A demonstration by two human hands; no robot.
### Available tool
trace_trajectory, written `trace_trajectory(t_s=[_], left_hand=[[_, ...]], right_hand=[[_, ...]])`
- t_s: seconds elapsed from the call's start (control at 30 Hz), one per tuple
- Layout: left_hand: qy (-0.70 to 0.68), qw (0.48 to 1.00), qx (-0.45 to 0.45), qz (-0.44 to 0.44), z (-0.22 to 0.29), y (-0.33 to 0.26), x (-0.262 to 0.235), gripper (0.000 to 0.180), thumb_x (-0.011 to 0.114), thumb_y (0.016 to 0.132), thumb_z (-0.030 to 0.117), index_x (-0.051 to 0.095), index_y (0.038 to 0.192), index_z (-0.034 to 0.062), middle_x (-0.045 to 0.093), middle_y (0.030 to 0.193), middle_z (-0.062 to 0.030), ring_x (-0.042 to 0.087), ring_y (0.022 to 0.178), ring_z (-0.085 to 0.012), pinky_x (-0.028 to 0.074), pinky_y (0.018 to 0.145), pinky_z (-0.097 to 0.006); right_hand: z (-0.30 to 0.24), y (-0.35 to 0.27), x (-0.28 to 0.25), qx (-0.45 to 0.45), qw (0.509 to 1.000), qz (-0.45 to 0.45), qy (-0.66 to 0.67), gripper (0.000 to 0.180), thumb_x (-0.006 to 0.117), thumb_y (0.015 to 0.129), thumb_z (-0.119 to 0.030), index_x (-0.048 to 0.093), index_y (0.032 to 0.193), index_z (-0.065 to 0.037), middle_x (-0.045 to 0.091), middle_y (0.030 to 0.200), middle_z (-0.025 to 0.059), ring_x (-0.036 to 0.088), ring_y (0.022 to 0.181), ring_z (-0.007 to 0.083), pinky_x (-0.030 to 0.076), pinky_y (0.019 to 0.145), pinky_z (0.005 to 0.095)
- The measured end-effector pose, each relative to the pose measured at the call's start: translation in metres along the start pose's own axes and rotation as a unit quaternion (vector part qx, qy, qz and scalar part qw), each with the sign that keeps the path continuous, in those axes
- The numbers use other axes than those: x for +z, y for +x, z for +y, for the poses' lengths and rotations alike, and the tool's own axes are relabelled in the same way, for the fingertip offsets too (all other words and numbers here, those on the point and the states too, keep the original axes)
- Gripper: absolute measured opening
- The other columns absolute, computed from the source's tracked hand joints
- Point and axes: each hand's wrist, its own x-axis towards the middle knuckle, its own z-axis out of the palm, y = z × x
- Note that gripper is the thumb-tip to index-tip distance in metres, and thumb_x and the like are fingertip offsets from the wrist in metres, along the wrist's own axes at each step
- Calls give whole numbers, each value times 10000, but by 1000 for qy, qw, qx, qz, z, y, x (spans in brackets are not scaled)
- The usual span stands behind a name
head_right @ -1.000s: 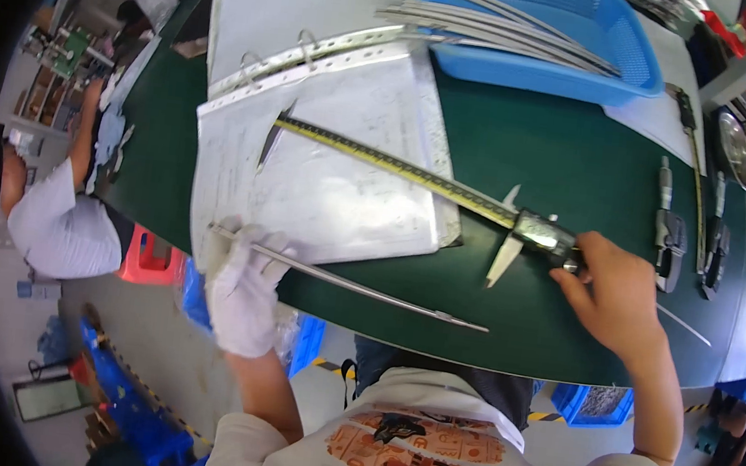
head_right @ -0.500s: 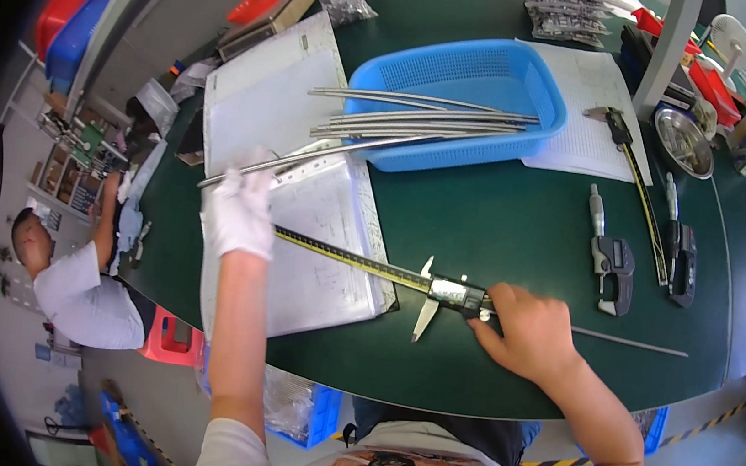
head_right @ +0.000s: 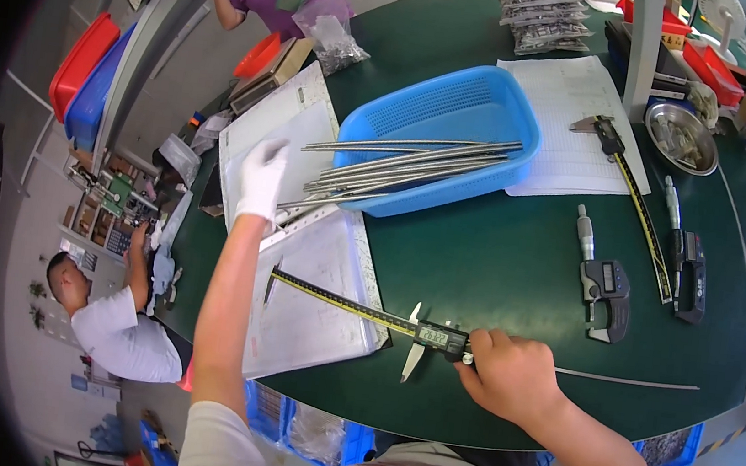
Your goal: Measuring metal rods with a digital caliper and assembling them with small components at a workbench.
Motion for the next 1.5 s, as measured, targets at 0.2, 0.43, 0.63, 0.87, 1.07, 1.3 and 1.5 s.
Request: trace_trajectory(t_s=[0.2,0.43,0.63,0.87,1.07,1.3,1.5], left_hand=[[194,979,8,-63,38,28,21,258,539,782,229,641,977,96,593,1023,-153,552,978,-302,422,856,-344],[360,793,378,-313,104,9,47,139,607,751,204,651,833,101,603,856,-114,575,876,-275,462,774,-370],[368,756,379,-388,117,10,73,172,565,771,200,644,844,66,614,830,-154,588,838,-314,460,766,-391],[219,860,389,-247,93,22,-6,186,521,805,138,625,922,39,581,840,-143,565,792,-314,447,725,-373],[-334,921,-65,-188,69,-56,-109,279,446,920,259,559,1065,48,384,640,57,302,453,-22,220,387,-164],[-636,758,-135,-43,41,-144,-134,280,419,922,346,552,969,104,256,549,67,201,401,-27,157,349,-184],[-785,606,-109,77,3,-187,-107,266,420,919,364,544,903,130,286,557,61,230,426,-48,193,387,-206]], right_hand=[[2,-1,0,-4,1000,-3,6,292,676,671,-253,465,714,-55,512,603,75,554,484,234,427,411,345],[5,-4,3,4,1000,0,24,296,666,681,-277,488,758,-53,528,619,81,558,500,255,429,423,354],[6,-5,1,-3,999,10,36,285,660,689,-269,487,753,-52,527,615,78,557,495,253,430,416,348],[4,-6,0,3,999,-13,30,282,636,713,-273,486,769,-41,549,656,99,573,516,264,448,442,360],[-1,-2,-5,1,999,-31,18,311,626,728,-302,478,780,-34,564,680,123,581,549,294,458,491,390],[-14,1,-24,8,998,27,-53,275,631,736,-243,498,838,-26,545,619,137,545,555,328,395,490,410],[-26,0,-37,41,997,73,1,211,625,748,-147,500,847,-8,476,568,123,469,477,276,335,451,354]])
